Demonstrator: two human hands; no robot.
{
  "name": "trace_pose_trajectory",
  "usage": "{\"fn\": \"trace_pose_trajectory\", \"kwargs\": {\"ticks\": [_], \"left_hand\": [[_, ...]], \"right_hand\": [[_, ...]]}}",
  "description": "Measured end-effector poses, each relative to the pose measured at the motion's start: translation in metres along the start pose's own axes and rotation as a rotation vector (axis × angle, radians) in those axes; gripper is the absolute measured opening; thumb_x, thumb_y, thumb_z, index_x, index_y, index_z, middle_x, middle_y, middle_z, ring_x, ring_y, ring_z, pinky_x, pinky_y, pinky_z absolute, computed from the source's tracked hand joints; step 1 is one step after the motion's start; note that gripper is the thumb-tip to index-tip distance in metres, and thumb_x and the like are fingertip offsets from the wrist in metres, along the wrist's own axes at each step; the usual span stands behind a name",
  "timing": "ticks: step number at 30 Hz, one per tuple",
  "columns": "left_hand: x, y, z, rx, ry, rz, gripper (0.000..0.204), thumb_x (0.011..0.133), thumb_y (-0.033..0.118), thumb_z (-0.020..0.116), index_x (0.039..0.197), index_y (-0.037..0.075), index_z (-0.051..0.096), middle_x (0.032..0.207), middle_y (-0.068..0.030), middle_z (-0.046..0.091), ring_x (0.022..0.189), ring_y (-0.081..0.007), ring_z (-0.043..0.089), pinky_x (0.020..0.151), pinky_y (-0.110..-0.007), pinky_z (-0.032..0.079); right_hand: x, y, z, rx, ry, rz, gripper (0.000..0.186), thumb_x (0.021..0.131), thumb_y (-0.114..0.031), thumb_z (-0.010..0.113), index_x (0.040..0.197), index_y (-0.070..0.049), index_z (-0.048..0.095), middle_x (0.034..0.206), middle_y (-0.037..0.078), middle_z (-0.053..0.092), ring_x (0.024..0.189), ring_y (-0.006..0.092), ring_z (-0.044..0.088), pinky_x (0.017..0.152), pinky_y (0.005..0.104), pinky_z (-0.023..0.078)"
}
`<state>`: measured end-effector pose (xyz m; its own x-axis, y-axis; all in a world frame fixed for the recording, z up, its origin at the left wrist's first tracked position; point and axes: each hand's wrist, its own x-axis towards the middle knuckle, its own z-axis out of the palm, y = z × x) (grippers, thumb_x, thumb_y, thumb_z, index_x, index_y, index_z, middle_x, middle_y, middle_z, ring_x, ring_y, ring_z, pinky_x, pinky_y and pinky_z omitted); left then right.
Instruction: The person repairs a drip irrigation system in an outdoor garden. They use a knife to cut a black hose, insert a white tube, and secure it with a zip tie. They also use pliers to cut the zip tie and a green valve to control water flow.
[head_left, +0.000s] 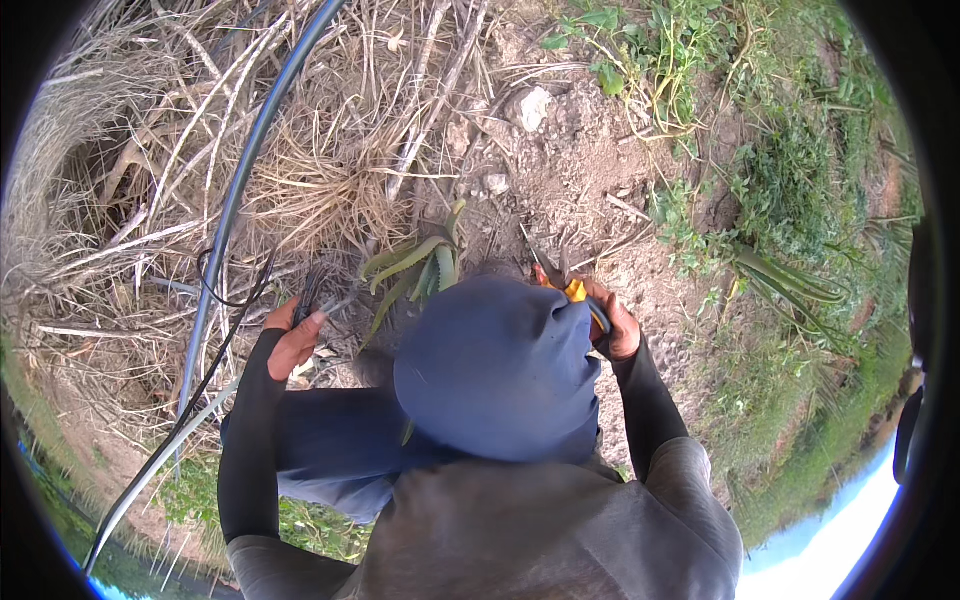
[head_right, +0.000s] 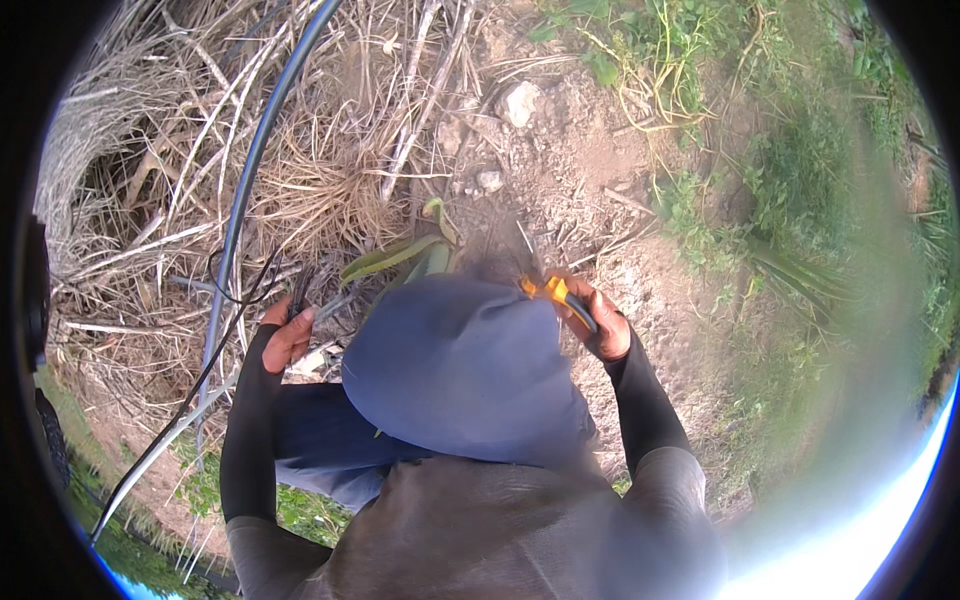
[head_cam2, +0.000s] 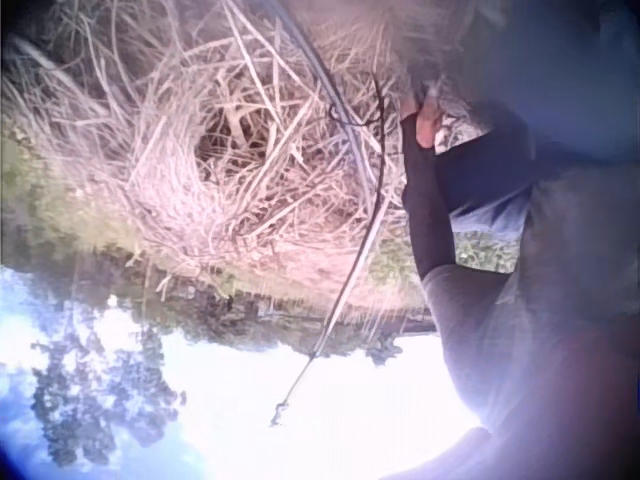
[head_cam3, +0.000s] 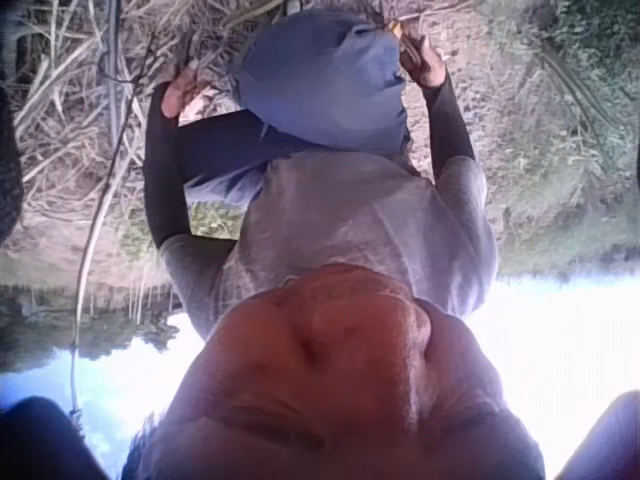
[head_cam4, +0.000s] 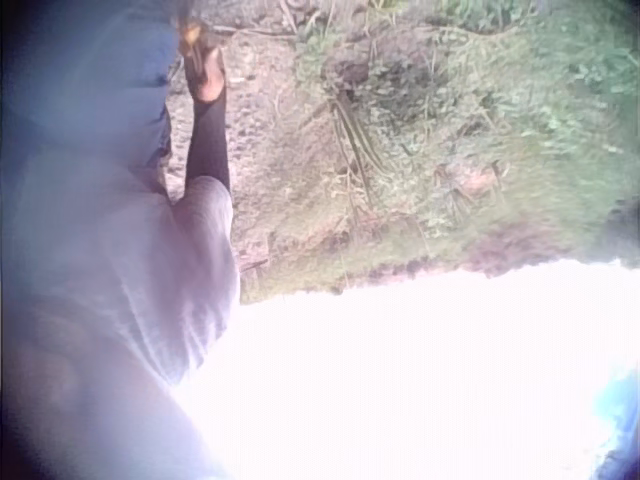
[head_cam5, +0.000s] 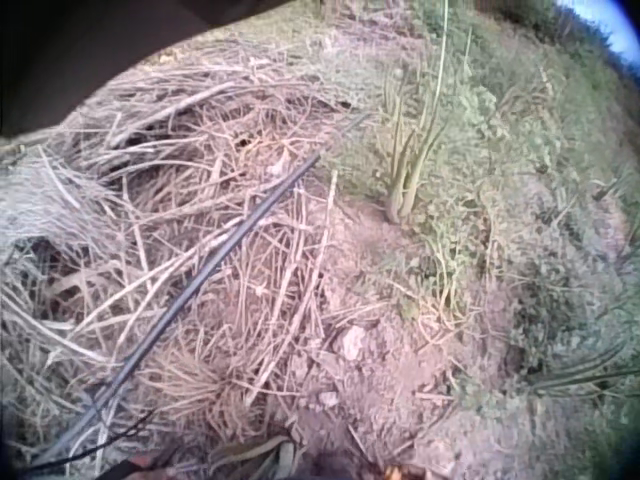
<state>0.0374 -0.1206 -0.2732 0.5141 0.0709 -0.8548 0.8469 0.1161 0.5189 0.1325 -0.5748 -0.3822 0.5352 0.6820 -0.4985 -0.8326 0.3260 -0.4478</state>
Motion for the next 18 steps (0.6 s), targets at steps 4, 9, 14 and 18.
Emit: {"fn": "trace_pose_trajectory", "kwargs": {"ticks": [4, 9, 14, 18], "left_hand": [[-0.006, 0.014, -0.001, -0.101, -0.025, 0.080, 0.023, 0.093, 0.025, 0.061, 0.095, 0.007, 0.048, 0.059, 0.0064, 0.034, 0.045, -0.0034, 0.028, 0.041, -0.022, 0.022], [-0.006, 0.031, 0.004, -0.123, -0.048, 0.121, 0.020, 0.094, 0.023, 0.060, 0.096, 0.007, 0.048, 0.060, 0.0057, 0.036, 0.047, -0.0045, 0.031, 0.044, -0.023, 0.026], [-0.006, 0.047, 0.006, -0.060, -0.105, 0.191, 0.023, 0.093, 0.026, 0.061, 0.095, 0.007, 0.048, 0.063, 0.0044, 0.039, 0.050, -0.0048, 0.034, 0.045, -0.022, 0.026], [-0.001, 0.048, 0.002, 0.166, -0.027, 0.315, 0.030, 0.090, 0.033, 0.063, 0.097, 0.004, 0.055, 0.072, -0.0003, 0.052, 0.061, -0.0073, 0.049, 0.055, -0.025, 0.041]], "right_hand": [[0.011, -0.013, 0.041, -0.226, -0.072, 0.168, 0.065, 0.090, -0.035, 0.052, 0.138, 0.005, 0.035, 0.136, 0.015, 0.046, 0.127, 0.0239, 0.042, 0.110, 0.0363, 0.023], [0.022, -0.039, 0.070, -0.172, -0.011, 0.091, 0.077, 0.070, -0.036, 0.074, 0.132, -0.006, 0.040, 0.122, 0.014, 0.052, 0.110, 0.0238, 0.054, 0.092, 0.0365, 0.045], [0.029, -0.031, 0.081, -0.279, 0.095, 0.080, 0.070, 0.073, -0.032, 0.072, 0.130, -0.005, 0.041, 0.115, 0.012, 0.052, 0.103, 0.0212, 0.054, 0.087, 0.0341, 0.044], [0.024, -0.021, 0.077, -0.335, 0.140, 0.082, 0.065, 0.075, -0.029, 0.071, 0.129, -0.005, 0.043, 0.110, 0.010, 0.053, 0.098, 0.0190, 0.054, 0.084, 0.0321, 0.044]]}}
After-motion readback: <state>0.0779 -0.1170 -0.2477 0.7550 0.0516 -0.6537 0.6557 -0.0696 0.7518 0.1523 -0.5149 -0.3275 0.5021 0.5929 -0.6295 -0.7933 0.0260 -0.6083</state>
